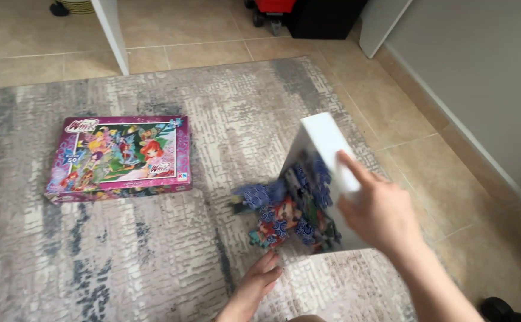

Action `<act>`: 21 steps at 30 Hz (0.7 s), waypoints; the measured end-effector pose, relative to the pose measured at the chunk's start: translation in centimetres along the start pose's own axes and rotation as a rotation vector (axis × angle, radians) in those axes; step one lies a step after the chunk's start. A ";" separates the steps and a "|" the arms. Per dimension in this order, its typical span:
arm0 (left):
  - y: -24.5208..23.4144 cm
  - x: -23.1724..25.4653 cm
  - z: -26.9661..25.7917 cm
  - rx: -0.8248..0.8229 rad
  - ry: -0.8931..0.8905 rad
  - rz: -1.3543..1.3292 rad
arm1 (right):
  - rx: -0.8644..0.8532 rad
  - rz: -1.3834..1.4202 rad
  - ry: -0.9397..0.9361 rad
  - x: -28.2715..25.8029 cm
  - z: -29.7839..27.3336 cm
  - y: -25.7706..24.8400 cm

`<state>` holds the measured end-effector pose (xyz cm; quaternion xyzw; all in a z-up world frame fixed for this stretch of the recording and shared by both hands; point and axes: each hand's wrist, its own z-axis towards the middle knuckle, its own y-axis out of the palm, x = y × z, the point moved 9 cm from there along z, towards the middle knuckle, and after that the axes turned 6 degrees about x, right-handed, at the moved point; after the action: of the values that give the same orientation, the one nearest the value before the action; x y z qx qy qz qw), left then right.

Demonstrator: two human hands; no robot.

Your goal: Assembling a jigsaw puzzle on the floor.

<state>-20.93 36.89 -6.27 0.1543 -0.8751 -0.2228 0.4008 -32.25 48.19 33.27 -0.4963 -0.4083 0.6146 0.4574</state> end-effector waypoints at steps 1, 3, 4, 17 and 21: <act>0.1 -0.3 0.3 0.001 -0.005 0.003 | -0.002 0.002 0.005 -1.2 -0.2 0.2; 0.4 -0.6 0.8 -0.023 0.020 0.009 | -0.063 -0.303 -0.123 -4.6 -0.9 1.1; 0.3 -0.8 0.9 -0.019 0.018 0.010 | -0.065 -0.299 -0.123 -5.7 -1.4 1.5; -2.5 -4.8 -4.8 -0.321 -0.044 -0.221 | 0.182 -0.538 -0.539 -7.6 -5.2 3.5; -9.5 -11.9 -1.1 -0.620 0.246 -0.327 | 0.113 -0.497 -0.194 -3.2 -2.7 -0.8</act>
<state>-11.70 33.83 -18.05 0.1890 -0.6752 -0.5182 0.4898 -29.17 45.39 34.28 -0.2933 -0.5244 0.5502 0.5799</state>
